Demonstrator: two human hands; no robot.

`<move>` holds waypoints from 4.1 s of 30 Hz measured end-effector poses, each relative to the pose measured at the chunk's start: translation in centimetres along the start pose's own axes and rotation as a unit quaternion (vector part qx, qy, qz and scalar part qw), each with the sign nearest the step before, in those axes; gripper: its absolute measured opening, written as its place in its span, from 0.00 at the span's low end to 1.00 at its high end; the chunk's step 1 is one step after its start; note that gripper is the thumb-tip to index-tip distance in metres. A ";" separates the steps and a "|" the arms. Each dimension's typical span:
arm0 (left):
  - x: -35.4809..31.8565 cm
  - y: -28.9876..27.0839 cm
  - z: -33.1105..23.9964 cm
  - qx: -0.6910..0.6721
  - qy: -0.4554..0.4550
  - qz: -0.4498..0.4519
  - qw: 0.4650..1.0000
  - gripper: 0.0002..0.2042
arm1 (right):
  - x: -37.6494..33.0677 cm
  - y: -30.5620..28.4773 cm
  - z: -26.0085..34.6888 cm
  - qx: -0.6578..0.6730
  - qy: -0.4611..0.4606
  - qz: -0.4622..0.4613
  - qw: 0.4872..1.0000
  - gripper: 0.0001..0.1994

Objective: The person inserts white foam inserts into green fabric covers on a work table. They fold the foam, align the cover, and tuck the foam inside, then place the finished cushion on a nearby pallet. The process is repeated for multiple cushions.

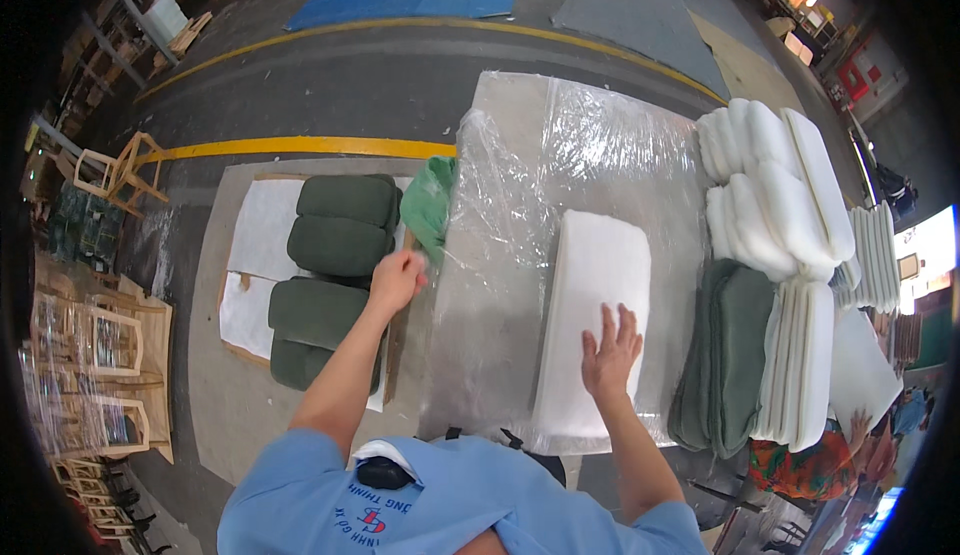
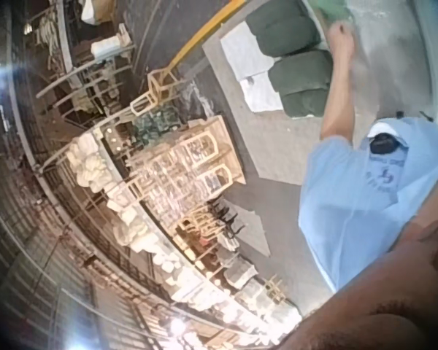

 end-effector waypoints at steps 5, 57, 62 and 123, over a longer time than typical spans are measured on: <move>14.9 0.1 -4.3 0.095 0.114 -0.063 0.987 0.07 | 0.9 4.9 -2.6 -0.100 0.121 0.015 0.988 0.35; 19.8 23.4 -11.9 0.202 0.131 0.012 0.970 0.12 | 26.5 10.2 0.8 0.003 0.094 0.028 0.995 0.15; 17.6 18.4 -12.9 0.084 0.073 0.033 0.993 0.09 | 25.8 10.4 -0.1 -0.004 0.101 0.004 0.995 0.15; -3.8 23.1 -9.4 0.131 0.334 0.257 0.897 0.04 | 13.5 8.0 1.1 -0.065 -0.026 0.034 0.997 0.27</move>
Point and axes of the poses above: each hand's wrist, its own x-axis towards the middle knuckle, its own y-axis out of the palm, z = x × y, the point moved 7 cm from there along x, towards the middle knuckle, and after that the axes turned 3 degrees about -x, right-handed, at the moved point
